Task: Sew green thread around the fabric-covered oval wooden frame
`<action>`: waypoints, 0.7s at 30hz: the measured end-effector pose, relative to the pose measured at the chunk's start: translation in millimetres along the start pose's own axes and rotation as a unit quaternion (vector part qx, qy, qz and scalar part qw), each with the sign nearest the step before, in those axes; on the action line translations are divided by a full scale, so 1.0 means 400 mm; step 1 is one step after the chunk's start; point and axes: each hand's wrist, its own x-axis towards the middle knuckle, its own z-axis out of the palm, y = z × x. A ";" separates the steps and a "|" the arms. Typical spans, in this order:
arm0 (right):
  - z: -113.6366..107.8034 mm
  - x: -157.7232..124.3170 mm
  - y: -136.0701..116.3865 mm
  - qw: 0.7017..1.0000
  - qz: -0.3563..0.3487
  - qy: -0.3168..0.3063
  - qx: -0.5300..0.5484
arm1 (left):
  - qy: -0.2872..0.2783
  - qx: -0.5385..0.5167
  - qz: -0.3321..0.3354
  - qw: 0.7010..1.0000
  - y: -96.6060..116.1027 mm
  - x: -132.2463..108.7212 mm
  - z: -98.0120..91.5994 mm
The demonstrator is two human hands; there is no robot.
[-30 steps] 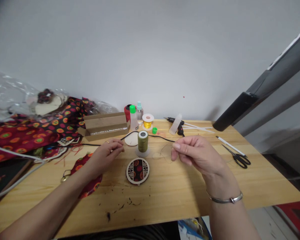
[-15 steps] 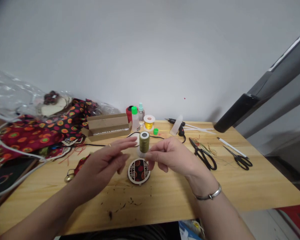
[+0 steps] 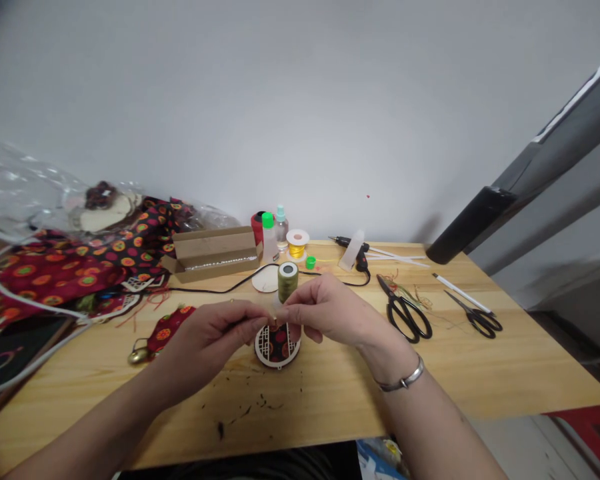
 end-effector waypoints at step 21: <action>-0.157 -0.078 0.072 0.978 -0.072 0.122 0.150 | 0.116 0.238 -0.047 0.963 -0.144 -0.055 -0.100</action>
